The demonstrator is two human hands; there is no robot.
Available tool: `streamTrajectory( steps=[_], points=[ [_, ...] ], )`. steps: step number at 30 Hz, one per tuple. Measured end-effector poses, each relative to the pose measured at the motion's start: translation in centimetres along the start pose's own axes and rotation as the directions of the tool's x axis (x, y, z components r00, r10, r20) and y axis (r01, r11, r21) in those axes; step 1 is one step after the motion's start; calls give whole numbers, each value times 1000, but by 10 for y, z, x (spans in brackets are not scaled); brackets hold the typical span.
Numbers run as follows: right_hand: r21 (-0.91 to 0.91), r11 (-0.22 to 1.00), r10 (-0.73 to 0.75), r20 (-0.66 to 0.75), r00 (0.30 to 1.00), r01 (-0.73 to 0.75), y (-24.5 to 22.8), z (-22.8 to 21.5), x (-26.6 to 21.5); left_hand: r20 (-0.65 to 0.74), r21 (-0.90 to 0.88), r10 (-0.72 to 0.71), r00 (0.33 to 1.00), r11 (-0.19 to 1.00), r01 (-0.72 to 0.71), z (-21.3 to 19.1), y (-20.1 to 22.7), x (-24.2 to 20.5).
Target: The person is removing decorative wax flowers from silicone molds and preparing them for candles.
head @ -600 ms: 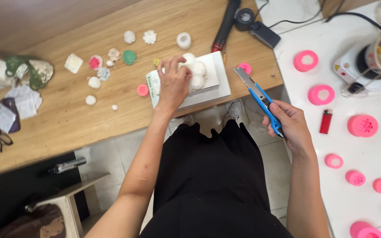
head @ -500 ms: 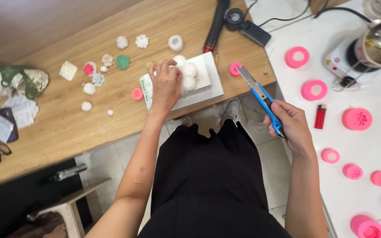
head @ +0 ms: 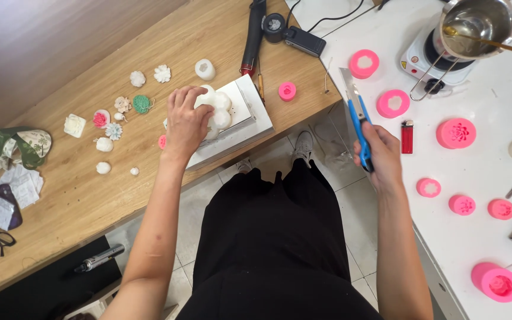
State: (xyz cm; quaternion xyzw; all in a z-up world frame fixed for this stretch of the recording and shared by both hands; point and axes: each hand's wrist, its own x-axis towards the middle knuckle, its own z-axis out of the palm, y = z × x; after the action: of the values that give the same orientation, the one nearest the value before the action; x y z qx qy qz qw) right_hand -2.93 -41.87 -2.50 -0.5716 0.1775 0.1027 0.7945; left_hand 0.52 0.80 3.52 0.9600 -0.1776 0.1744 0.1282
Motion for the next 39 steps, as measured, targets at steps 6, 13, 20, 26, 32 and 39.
streamTrajectory(
  steps=[6, 13, 20, 26, 32, 39],
  points=[
    [-101, 995, 22, 3, 1000, -21, 34, 12, 61, 107, 120, 85, 991, 988, -98, -6, -1, 11],
    [-75, 997, 33, 154, 987, -21, 48, 36, 86, 198, 231, 179, 964, 947, -223, -12, -1, 18],
    [-481, 877, 13, 55, 998, 15, 79, 59, 134, 236, 200, 195, 952, 949, -244, -14, -1, 24],
    [-880, 358, -346, 187, 920, 313, 145, 70, 199, 249, 183, 199, 948, 951, -248, -9, -8, 25],
    [-900, 258, -420, 224, 880, 352, 123, 99, 164, 77, -42, 169, 983, 985, -166, -11, 11, 67],
    [-811, 446, -561, 76, 824, 379, 157, 71, 98, -274, -483, 399, 875, 730, -484, 78, 154, 236]
  ],
)
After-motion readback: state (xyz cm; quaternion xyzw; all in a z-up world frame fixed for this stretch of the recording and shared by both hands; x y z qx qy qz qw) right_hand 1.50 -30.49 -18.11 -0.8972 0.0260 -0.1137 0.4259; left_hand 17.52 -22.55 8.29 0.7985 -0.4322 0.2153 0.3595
